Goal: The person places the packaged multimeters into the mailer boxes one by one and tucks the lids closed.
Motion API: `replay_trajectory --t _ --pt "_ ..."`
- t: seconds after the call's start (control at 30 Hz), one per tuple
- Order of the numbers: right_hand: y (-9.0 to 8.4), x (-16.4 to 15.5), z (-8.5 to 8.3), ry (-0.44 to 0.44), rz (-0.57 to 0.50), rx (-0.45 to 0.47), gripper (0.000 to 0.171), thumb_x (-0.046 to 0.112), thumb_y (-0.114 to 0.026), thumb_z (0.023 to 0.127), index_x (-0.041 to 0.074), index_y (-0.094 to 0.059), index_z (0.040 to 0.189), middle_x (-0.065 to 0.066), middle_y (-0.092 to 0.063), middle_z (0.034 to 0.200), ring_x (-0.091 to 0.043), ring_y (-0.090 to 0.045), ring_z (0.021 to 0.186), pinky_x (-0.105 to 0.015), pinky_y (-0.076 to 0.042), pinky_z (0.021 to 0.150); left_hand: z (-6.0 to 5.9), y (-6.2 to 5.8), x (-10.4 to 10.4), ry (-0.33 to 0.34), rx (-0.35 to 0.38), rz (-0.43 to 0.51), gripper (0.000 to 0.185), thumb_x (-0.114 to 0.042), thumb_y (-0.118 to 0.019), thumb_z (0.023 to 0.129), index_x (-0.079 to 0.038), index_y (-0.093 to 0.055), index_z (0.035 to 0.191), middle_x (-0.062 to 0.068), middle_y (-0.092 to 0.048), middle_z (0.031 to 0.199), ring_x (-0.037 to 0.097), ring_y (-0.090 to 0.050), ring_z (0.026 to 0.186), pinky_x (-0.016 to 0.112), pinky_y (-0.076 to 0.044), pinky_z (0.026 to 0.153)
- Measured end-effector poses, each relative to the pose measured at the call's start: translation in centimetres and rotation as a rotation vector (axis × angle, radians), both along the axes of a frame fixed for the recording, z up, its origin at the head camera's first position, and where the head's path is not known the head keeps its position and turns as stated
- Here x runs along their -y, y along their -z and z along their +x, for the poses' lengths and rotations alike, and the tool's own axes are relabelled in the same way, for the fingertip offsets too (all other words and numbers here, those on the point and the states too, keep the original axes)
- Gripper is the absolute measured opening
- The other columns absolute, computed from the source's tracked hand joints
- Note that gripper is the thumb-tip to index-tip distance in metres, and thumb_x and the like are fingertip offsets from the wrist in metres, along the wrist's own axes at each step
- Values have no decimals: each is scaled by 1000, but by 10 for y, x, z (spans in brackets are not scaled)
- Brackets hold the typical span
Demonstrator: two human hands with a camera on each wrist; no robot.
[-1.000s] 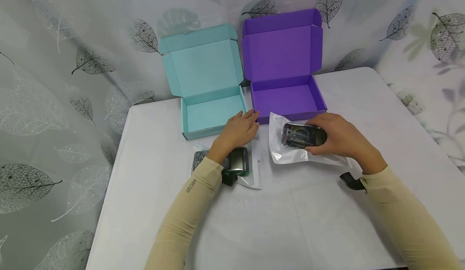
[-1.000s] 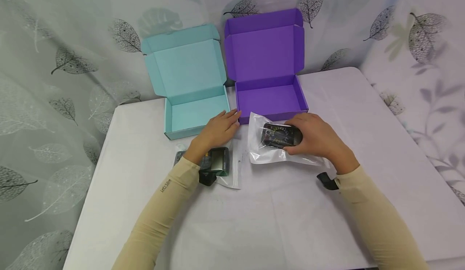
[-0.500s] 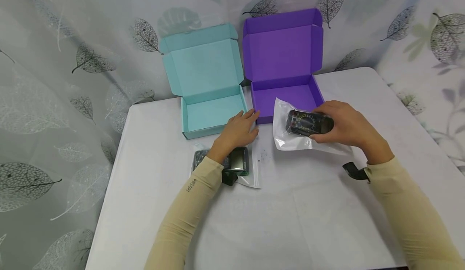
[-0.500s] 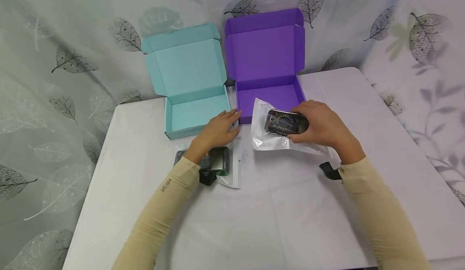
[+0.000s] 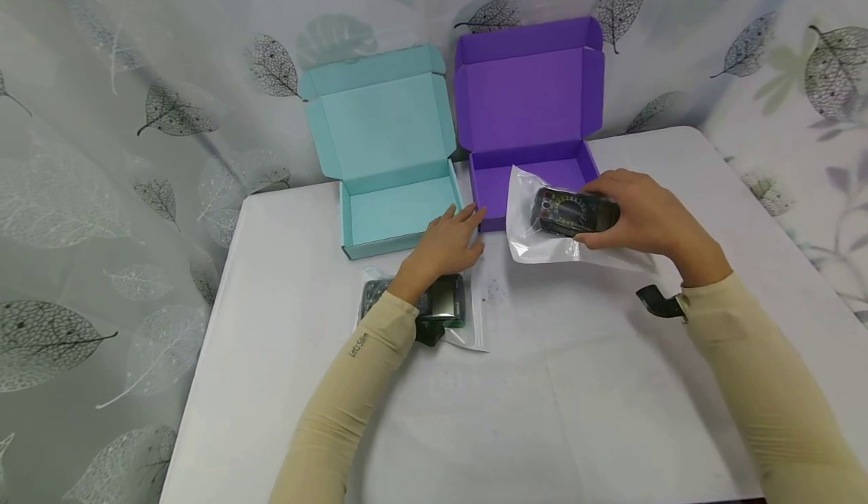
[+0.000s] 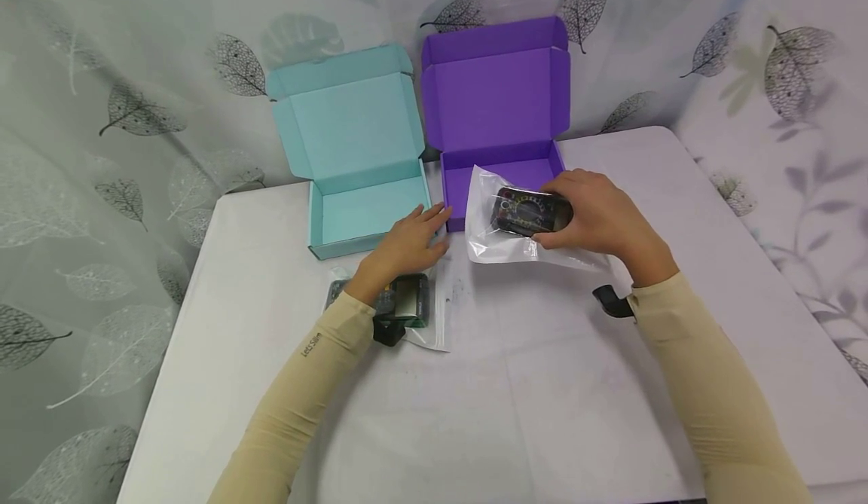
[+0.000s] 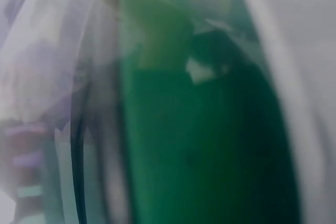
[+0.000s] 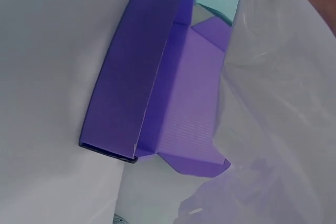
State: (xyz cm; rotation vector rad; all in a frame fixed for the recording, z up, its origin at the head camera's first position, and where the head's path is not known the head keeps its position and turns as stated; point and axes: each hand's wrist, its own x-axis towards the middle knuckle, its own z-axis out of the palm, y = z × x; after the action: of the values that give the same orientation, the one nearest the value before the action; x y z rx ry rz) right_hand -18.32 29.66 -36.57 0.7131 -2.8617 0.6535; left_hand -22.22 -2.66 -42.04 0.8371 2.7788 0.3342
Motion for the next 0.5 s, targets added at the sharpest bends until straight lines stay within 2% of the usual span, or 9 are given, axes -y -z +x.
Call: replay_trajectory --t 0.27,0.5 --pt "-3 5 -11 -7 -2 15 64 29 -96 70 1 -69 121 -14 -67 114 -32 -59 102 -52 -47 86 1 -1 0 0 -1 11 64 -30 -55 108 -13 -30 165 11 -26 169 43 -21 153 56 -25 120" --pt "-5 8 -14 3 0 35 65 31 -95 72 2 -68 123 -15 -66 116 -33 -59 103 -54 -46 85 1 2 -1 11 -27 -32 65 -30 -55 108 -13 -28 165 12 -25 169 43 -18 153 55 -25 120"
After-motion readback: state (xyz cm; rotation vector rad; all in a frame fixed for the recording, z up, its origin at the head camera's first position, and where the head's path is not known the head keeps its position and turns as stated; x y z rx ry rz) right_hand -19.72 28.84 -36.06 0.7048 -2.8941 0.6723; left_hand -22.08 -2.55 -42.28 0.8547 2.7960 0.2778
